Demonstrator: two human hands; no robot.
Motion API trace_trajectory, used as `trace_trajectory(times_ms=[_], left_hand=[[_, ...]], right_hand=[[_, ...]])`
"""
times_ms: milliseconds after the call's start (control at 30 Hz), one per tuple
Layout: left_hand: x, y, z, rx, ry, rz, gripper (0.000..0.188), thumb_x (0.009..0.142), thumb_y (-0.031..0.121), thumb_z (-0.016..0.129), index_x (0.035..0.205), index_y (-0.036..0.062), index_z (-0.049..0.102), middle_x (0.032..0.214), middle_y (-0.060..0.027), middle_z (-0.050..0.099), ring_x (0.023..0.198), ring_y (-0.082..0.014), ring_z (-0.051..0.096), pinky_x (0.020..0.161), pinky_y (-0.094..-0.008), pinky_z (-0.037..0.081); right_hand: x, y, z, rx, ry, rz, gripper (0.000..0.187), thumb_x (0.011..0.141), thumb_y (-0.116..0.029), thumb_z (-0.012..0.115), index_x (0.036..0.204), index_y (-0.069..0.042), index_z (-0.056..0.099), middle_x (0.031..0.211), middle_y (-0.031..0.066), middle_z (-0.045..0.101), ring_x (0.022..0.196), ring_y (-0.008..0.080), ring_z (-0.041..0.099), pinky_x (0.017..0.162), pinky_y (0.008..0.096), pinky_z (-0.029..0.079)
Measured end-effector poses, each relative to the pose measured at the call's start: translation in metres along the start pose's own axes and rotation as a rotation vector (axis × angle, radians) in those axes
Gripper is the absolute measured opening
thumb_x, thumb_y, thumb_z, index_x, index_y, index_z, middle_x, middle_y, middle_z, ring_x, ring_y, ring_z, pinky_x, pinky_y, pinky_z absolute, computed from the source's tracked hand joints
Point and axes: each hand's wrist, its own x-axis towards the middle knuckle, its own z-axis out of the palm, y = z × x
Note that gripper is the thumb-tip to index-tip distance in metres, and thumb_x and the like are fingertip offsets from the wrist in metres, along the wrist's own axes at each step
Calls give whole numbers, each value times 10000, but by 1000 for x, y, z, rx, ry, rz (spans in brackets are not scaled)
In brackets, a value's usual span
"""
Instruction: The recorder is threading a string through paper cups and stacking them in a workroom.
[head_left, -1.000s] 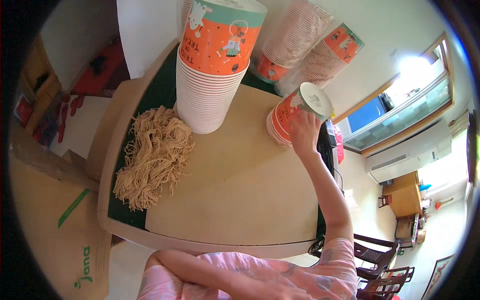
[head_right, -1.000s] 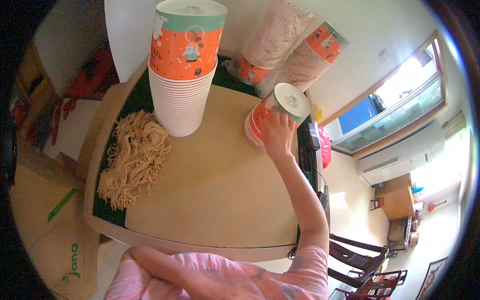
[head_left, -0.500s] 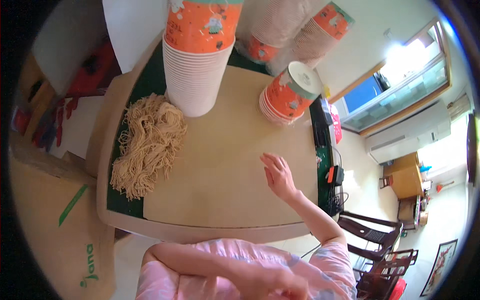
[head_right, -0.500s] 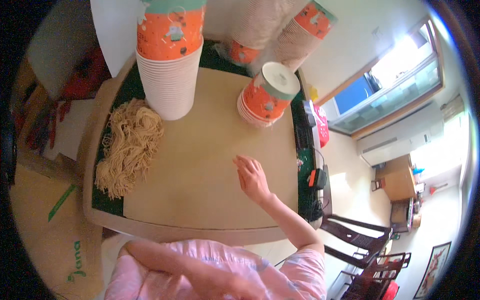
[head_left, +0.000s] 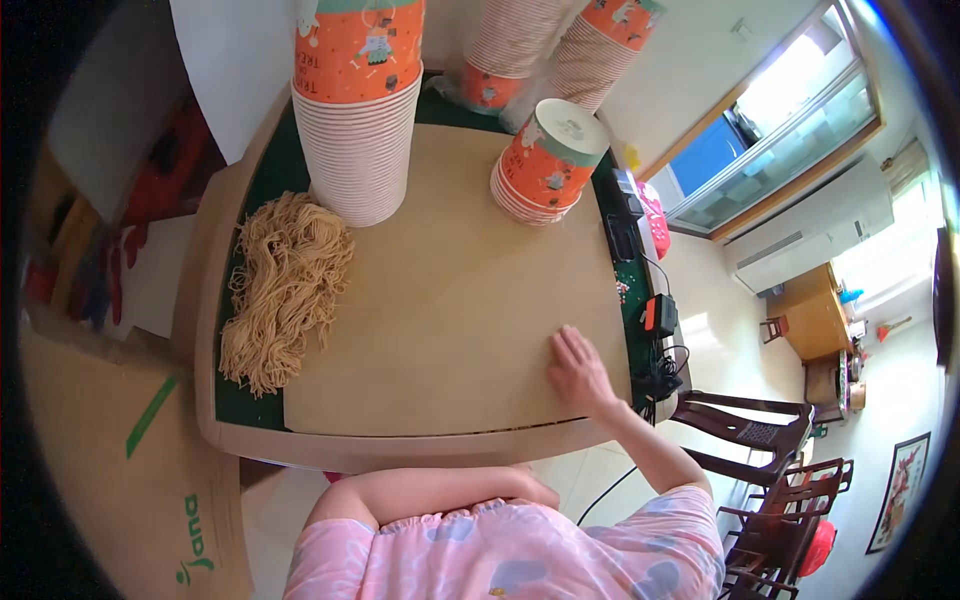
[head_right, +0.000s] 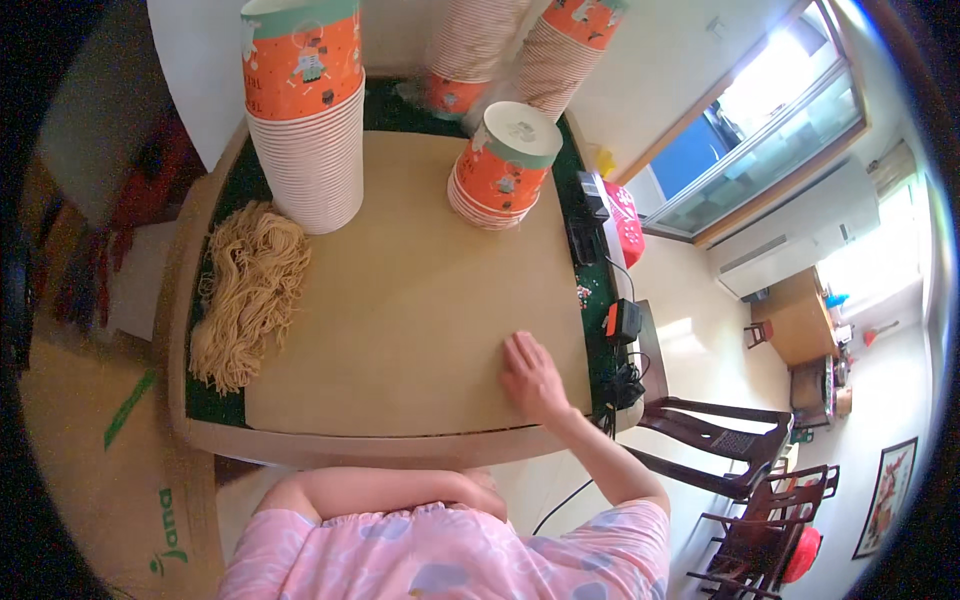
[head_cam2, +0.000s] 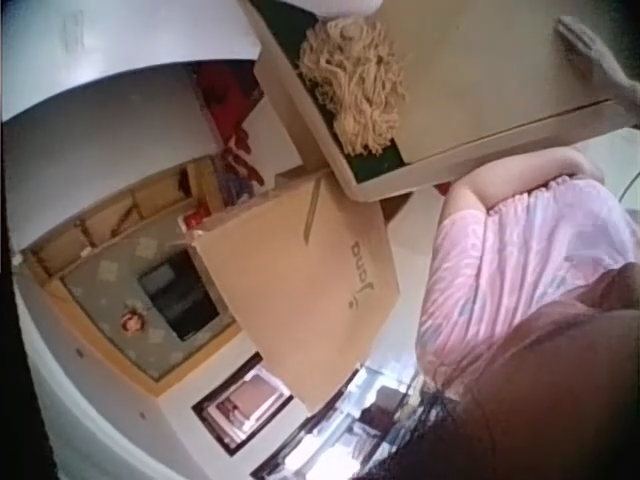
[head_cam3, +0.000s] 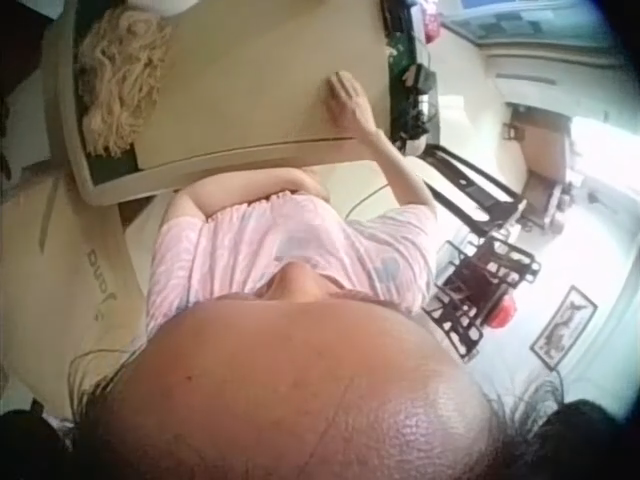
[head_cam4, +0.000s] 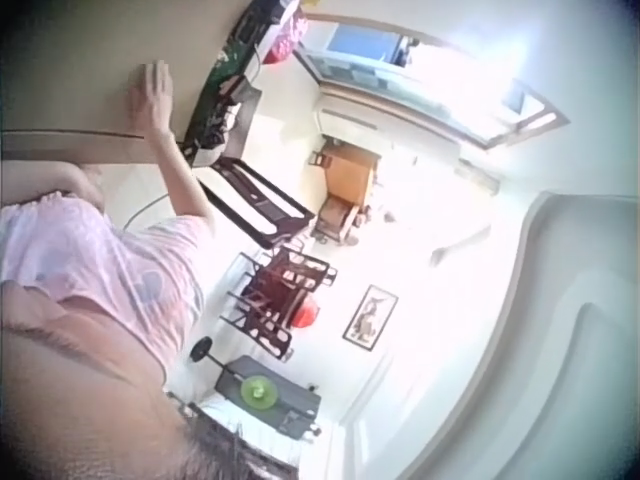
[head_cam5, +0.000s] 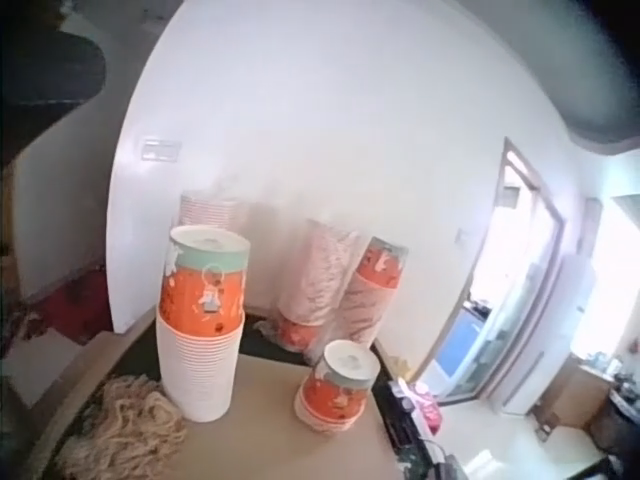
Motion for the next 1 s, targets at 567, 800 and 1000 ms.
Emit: trace_trajectory(times_ms=[567, 800, 1000], left_hand=[[-171, -19, -39, -732, 971, 256, 219, 924, 162, 582, 1087, 16, 588, 945, -56, 665, 874, -117, 607, 798, -271, 489], [-241, -69, -23, -923, 1397, 177, 119, 933, 79, 558, 1016, 16, 615, 878, -32, 647, 813, -90, 597, 774, -230, 492], [-308, -82, -61, -749, 1959, -39, 88, 920, 60, 565, 975, 24, 626, 876, -7, 643, 819, -83, 593, 764, -228, 485]], right_hand=[[40, 48, 30, -130, 179, 304, 576, 920, -311, 535, 1369, 14, 380, 1444, 215, 353, 1343, 351, 332, 1107, 468, 264], [61, 105, 38, -202, 167, 683, 663, 923, -395, 519, 1416, -5, 308, 1416, 275, 359, 1334, 402, 327, 1073, 467, 314], [117, 28, 3, 46, 426, 318, 543, 833, -152, 647, 1323, -43, 441, 1355, 239, 429, 1294, 386, 368, 1068, 463, 318]])
